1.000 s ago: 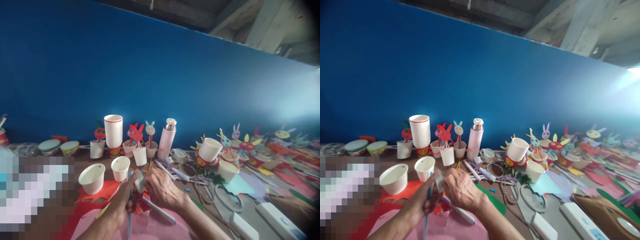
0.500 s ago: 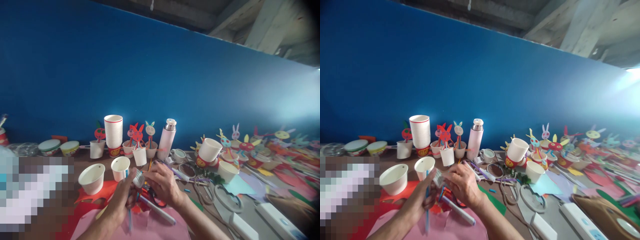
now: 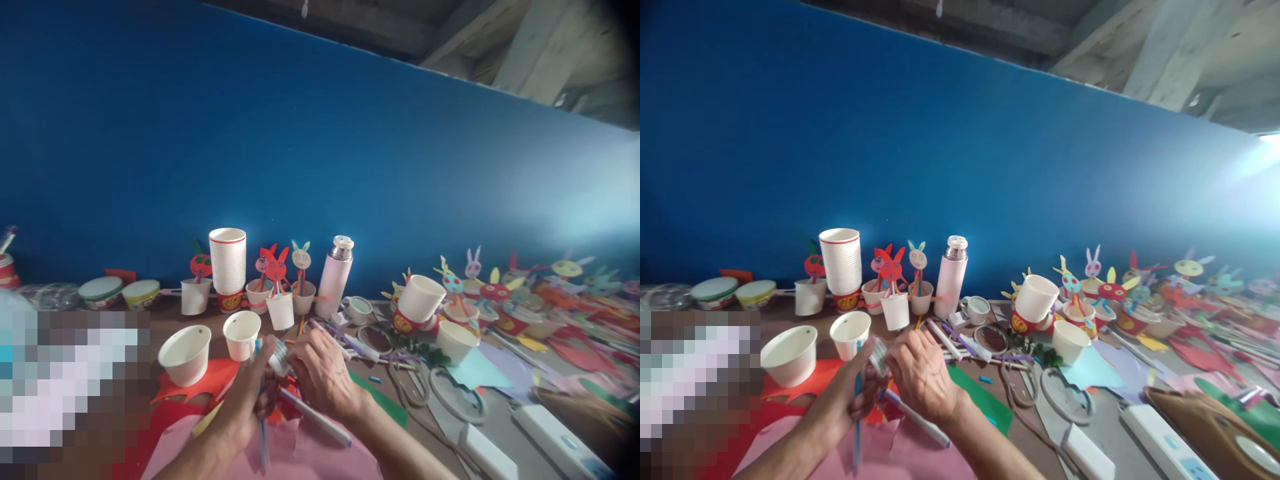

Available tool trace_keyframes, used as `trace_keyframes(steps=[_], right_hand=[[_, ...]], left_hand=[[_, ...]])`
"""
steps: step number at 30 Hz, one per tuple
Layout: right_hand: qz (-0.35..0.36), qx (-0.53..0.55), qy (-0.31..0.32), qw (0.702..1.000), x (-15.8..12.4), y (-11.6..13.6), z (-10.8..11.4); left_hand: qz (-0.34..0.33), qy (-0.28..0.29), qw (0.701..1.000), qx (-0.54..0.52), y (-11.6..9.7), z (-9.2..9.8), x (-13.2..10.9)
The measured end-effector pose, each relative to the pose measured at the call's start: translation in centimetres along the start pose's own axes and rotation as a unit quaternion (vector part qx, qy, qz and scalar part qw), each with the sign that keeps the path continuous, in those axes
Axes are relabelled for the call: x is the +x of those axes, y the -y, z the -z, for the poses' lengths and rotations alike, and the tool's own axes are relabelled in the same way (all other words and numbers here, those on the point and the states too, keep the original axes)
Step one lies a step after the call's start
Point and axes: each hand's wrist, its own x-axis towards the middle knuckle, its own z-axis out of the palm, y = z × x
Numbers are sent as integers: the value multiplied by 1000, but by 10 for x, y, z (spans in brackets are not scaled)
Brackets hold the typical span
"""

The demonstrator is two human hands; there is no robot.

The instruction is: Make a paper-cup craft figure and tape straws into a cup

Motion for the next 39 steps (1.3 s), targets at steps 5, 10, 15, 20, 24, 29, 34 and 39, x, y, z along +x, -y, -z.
trace_keyframes(steps=[5,10,15,20,24,29,34,39], right_hand=[[12,36,6,999,-2,-3,-4],[10,85,3,996,-2,-4,-4],[10,123,-9,992,-3,-3,-4],[-24,157,-52,986,-6,-2,-6],[-87,201,-131,967,-5,-2,-3],[-118,210,-122,963,-1,-6,0],[-89,169,-45,981,0,-5,-5],[-79,159,-41,983,3,0,-7]], left_hand=[[27,-8,999,-36,0,-2,-2],[71,0,995,-66,1,1,0],[104,40,991,-79,-2,1,0],[98,64,990,-82,-5,0,-1],[87,49,991,-84,-4,4,3],[97,47,989,-100,-5,4,2],[96,42,990,-96,-4,2,0],[102,27,991,-85,-2,2,2]])
